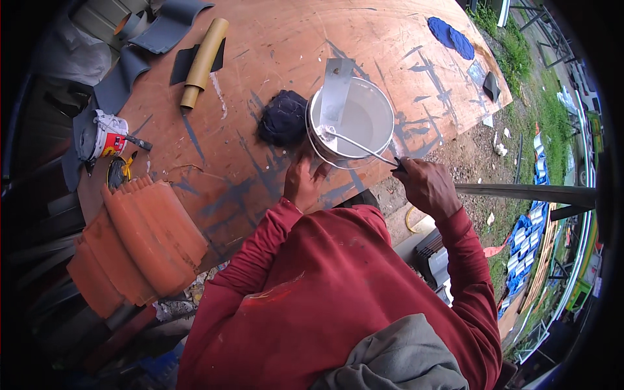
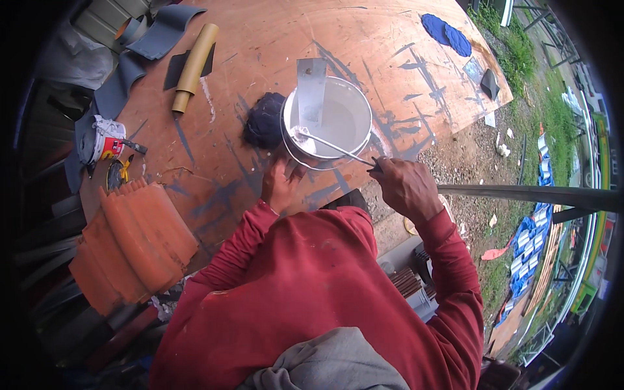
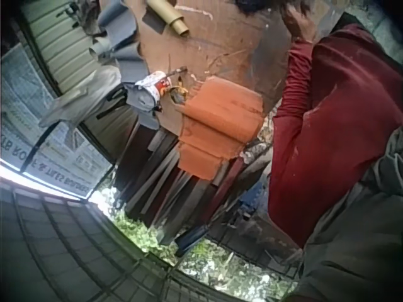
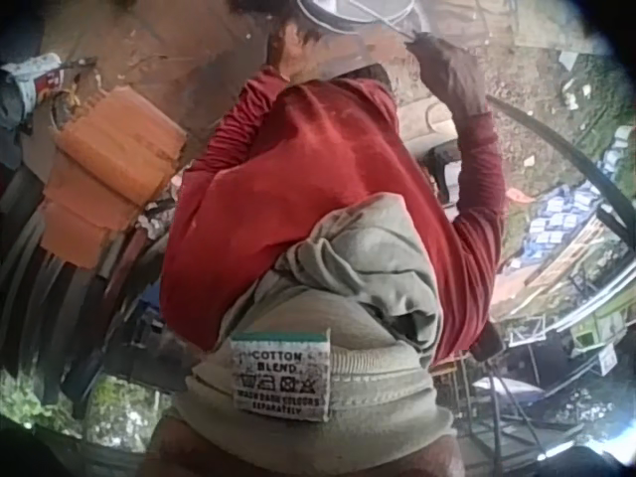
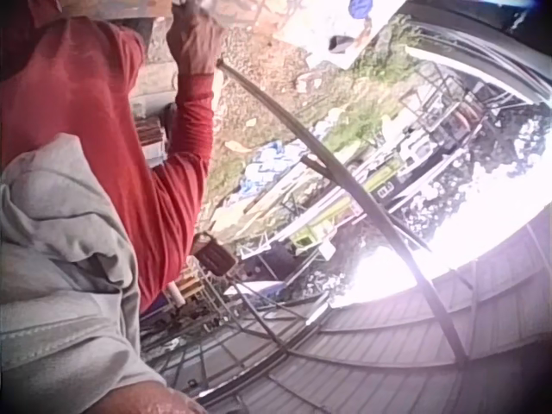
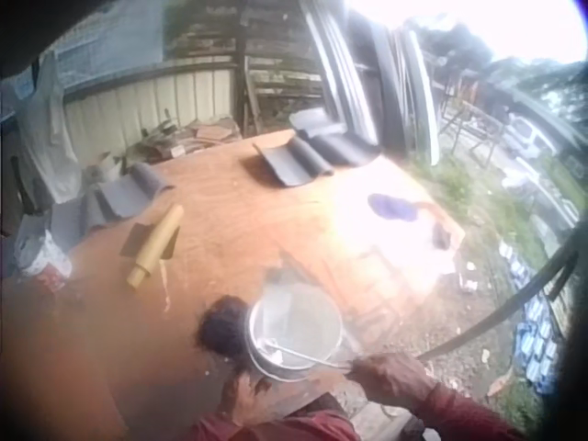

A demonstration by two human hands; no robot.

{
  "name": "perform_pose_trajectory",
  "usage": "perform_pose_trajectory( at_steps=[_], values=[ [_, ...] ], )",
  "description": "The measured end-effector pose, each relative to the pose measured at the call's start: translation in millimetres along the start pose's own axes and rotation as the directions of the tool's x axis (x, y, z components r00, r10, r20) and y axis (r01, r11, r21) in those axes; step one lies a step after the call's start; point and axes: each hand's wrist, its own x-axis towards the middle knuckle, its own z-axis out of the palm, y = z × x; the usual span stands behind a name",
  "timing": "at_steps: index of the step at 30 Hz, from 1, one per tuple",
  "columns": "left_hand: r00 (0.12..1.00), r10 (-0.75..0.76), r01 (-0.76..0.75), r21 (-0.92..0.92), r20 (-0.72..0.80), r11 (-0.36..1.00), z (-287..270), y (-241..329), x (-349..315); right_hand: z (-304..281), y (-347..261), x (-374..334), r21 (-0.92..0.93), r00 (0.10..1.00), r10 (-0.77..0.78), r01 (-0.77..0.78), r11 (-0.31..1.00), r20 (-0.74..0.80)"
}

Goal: The person stirs paint in a bucket using a scraper and a paint roller, applies the paint to roof tiles with the roller, and cleans the paint roller and their hands using a cloth and liquid from a bottle.

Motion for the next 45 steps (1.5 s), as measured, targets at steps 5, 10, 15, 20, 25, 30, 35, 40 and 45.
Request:
perform_pose_trajectory(
  at_steps=[5, 10, 15, 20, 25, 30, 35, 40, 45],
  values=[
    [0.999, 0.050, -0.048, -0.081, 0.022, 0.996, -1, 9, 7, -15, -4, -27, -0.062, 0.993, 0.078, -0.073, 0.995, 0.083],
    [0.999, 0.046, -0.044, -0.060, 0.025, 0.997, -1, 10, 6, 9, -31, 3, -0.078, 0.997, 0.077, -0.075, 0.994, 0.022],
    [0.998, 0.060, -0.060, -0.049, 0.002, 0.997, -5, 6, 6, -10, -27, -39, 0.003, 0.990, 0.120, -0.121, 0.993, 0.079],
    [0.996, 0.056, -0.053, -0.051, 0.070, 0.997, -8, 14, 13, 6, -31, -19, 0.016, 0.992, 0.124, -0.124, 0.992, -0.004],
    [0.995, 0.080, -0.076, -0.067, 0.058, 0.995, -8, 5, 15, 43, -44, -25, 0.144, 0.968, 0.224, -0.207, 0.968, -0.112],
    [0.996, 0.022, -0.017, -0.066, 0.085, 0.998, -14, 10, 13, 28, 1, -82, 0.176, 0.963, 0.266, -0.256, 0.951, -0.039],
    [0.997, 0.044, -0.039, -0.067, 0.068, 0.997, -16, 7, 18, 35, 32, -91, 0.115, 0.947, 0.312, -0.303, 0.946, -0.070],
    [0.993, 0.014, -0.010, -0.038, 0.116, 0.999, -18, 4, 13, 34, 42, -70, -0.029, 0.880, 0.443, -0.454, 0.891, -0.168],
    [0.993, 0.038, -0.031, -0.061, 0.108, 0.998, -15, 4, 12, 59, 54, -32, 0.003, 0.877, 0.399, -0.414, 0.910, -0.266]
  ],
)
